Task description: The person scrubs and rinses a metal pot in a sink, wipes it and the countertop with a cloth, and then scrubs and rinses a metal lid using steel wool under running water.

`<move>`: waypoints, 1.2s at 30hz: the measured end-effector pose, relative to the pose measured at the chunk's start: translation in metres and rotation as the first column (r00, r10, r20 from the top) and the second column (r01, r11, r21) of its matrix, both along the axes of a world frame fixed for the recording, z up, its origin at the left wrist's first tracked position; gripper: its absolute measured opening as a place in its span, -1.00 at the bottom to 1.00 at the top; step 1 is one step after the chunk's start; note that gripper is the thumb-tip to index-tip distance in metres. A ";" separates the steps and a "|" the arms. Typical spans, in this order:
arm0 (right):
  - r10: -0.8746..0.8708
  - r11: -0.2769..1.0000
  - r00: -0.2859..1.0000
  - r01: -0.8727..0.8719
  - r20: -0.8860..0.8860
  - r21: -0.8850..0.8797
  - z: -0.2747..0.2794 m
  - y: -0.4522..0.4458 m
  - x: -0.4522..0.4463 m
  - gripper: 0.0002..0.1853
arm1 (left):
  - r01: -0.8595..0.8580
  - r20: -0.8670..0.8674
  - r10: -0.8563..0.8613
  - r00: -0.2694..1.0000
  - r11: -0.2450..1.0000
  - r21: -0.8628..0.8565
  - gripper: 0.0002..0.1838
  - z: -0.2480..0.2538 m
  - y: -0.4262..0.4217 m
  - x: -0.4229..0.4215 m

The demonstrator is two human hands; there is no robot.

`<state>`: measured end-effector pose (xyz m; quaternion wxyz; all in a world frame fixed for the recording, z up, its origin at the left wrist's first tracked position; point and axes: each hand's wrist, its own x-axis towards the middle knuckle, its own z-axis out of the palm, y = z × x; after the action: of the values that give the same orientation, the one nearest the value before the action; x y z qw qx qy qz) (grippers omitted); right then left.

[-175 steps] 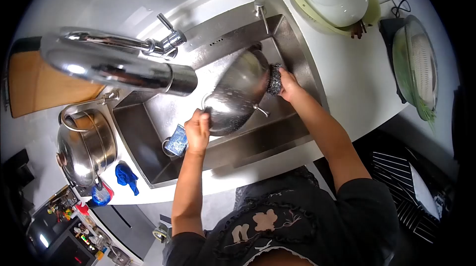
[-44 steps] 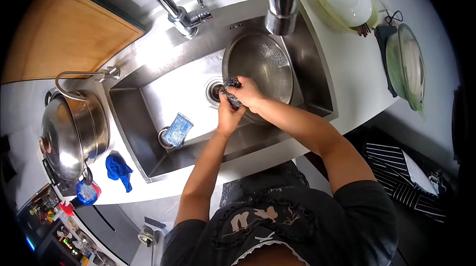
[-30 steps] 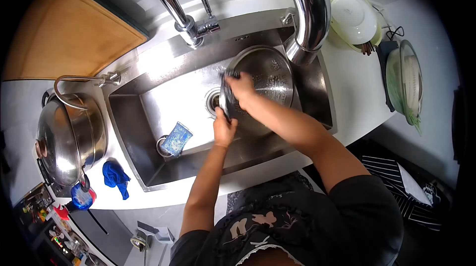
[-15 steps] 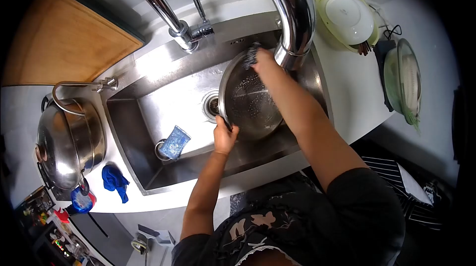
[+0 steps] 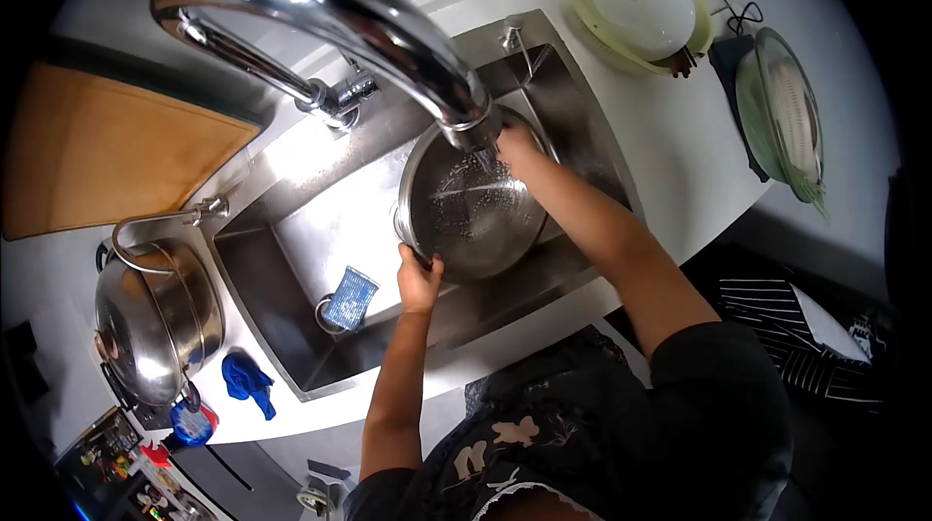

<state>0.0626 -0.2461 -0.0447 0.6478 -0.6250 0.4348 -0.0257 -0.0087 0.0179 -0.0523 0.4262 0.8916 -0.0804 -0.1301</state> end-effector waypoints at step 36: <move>0.587 -0.362 0.440 -0.607 -0.679 -0.707 -0.089 -0.043 -0.055 -0.45 | -0.293 0.137 0.303 0.943 0.952 -0.088 -0.63 0.015 -0.050 0.033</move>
<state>0.0073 -0.2889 -0.1340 -0.0200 -0.9935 -0.0962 0.0576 0.0245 -0.0318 -0.0375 0.4631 0.8861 0.0197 0.0054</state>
